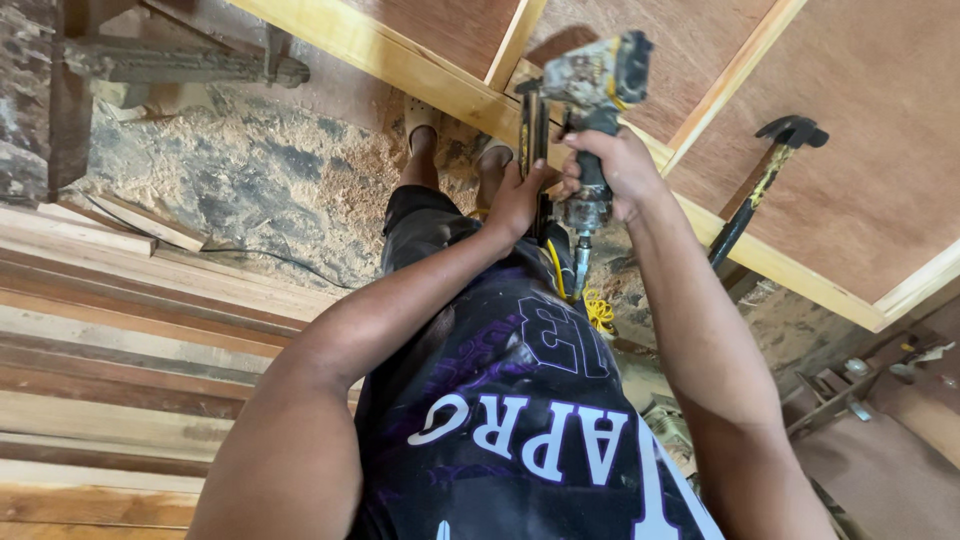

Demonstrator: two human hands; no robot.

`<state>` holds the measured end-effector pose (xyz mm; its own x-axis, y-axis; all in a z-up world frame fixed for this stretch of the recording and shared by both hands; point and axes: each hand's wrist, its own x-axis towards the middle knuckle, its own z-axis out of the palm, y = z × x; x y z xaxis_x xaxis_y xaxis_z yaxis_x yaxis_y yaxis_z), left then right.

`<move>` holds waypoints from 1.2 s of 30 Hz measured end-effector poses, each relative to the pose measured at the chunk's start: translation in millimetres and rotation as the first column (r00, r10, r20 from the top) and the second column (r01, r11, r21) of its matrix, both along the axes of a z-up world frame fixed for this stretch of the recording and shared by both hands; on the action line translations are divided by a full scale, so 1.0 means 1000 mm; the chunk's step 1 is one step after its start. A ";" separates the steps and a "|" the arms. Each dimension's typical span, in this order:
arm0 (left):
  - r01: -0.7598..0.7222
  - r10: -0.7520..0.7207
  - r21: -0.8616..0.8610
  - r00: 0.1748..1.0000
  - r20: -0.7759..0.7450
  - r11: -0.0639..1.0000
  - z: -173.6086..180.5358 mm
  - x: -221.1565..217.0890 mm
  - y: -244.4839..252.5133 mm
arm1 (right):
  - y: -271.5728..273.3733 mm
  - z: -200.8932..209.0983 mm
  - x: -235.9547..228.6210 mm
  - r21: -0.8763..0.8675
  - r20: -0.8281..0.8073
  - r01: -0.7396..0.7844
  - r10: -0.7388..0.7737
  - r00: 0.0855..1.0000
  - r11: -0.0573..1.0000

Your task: The person assembles a wood frame by positioning wood slats and securing them to plywood boards using a nail gun and a hammer. They use a hand saw to trim wood pieces and repeatedly handle different slats and panels within the workshop.

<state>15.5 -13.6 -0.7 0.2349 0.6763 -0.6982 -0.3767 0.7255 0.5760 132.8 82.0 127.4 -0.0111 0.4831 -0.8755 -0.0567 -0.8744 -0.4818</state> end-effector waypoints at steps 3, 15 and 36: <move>0.469 -0.437 -0.078 0.733 -0.521 0.880 0.000 -0.008 0.007 | -0.012 -0.010 0.011 0.048 -0.065 0.099 -0.096 0.993 0.994; 0.496 -0.405 -0.018 0.687 -0.604 0.868 -0.016 -0.034 0.029 | -0.032 -0.042 0.004 -0.002 -0.230 0.418 -0.407 0.884 0.908; 0.527 -0.371 0.091 0.700 -0.610 0.845 -0.022 -0.056 0.011 | -0.052 -0.037 -0.020 0.082 -0.184 0.406 -0.386 0.904 0.910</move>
